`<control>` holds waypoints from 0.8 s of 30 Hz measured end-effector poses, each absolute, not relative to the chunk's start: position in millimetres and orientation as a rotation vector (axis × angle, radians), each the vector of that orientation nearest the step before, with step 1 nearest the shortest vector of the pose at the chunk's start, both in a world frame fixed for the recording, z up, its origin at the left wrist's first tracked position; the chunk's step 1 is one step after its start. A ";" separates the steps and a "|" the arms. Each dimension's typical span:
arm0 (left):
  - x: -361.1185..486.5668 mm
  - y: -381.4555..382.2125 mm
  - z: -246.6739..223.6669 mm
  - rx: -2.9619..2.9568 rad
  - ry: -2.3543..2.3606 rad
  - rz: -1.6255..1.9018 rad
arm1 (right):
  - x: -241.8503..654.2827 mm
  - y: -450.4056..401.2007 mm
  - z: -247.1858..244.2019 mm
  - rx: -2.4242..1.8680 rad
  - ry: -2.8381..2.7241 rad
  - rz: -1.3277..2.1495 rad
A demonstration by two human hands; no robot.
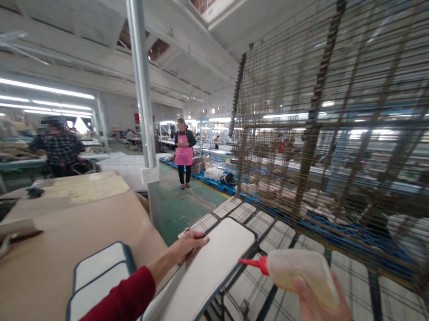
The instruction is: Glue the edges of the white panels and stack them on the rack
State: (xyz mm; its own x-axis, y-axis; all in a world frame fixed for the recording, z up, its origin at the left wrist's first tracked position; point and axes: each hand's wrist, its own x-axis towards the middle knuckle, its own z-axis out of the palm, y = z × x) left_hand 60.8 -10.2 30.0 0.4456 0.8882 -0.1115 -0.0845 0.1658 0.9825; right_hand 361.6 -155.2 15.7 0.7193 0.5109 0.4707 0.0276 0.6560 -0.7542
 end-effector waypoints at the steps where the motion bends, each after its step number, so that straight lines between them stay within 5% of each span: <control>1: 60.4 -10.5 31.5 1.201 0.857 0.831 | 357.7 -153.9 16.7 -0.805 -0.707 0.301; 24: 64.2 -17.4 48.3 1.217 0.932 0.809 | 326.4 -161.5 34.1 -0.629 -0.623 0.459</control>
State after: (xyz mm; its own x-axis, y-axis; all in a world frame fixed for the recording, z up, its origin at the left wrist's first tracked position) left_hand 64.2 -17.4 48.3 0.4106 0.8995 -0.1497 -0.0218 0.1738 0.9845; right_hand 326.4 -161.5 34.1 0.7247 0.5664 0.3923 -0.2061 0.7215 -0.6611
